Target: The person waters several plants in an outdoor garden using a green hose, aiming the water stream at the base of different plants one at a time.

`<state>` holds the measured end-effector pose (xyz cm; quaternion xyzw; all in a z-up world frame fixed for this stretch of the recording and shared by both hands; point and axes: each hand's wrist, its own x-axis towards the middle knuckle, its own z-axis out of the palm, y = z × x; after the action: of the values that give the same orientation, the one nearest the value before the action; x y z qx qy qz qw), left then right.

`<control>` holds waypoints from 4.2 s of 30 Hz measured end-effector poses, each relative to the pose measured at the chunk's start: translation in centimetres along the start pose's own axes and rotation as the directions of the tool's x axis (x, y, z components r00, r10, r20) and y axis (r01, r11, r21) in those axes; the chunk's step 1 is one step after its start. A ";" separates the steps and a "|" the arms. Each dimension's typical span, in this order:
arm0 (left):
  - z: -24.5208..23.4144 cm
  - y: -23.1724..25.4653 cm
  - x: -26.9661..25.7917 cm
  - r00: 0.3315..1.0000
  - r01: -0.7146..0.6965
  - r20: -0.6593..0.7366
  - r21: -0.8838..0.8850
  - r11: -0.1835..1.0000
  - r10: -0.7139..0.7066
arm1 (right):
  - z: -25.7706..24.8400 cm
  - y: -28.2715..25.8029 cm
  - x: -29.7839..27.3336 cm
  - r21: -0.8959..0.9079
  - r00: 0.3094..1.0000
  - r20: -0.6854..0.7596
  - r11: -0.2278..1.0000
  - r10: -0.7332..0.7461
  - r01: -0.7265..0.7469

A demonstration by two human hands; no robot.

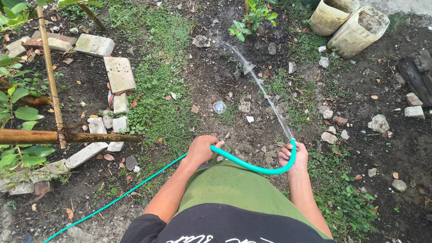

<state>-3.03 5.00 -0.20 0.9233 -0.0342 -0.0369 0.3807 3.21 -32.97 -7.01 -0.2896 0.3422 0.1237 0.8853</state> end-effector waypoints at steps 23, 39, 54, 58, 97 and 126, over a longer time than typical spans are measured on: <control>-0.8 0.5 0.5 0.999 0.019 0.032 -0.008 1.000 -0.019 | -2.0 1.0 1.3 -0.052 0.999 0.005 0.998 0.048 -0.048; -0.2 1.1 1.2 0.998 0.026 0.065 -0.012 1.000 -0.025 | -2.9 -0.1 1.3 -0.051 0.997 -0.067 0.998 0.029 -0.032; 0.5 1.4 1.9 0.996 0.005 0.092 0.010 1.000 -0.006 | -3.5 -1.3 1.0 -0.109 0.974 -0.223 0.994 -0.047 0.023; 0.7 1.4 2.1 0.994 0.020 0.104 0.019 1.000 -0.022 | -2.6 -1.7 0.1 -0.123 0.973 -0.208 0.990 -0.099 0.074; 0.6 1.7 1.9 0.994 0.009 0.112 0.007 1.000 -0.009 | -1.5 -1.6 -1.4 -0.064 0.969 -0.149 0.980 -0.195 0.188; 0.8 2.0 2.1 0.992 -0.017 0.129 0.050 0.999 0.010 | -1.5 -2.1 -1.7 -0.065 0.971 -0.122 0.978 -0.205 0.198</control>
<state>-1.11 2.87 0.53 0.9282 -0.0659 -0.0929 0.3542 2.01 -35.64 -5.83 -0.3534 0.3639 0.0231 0.8615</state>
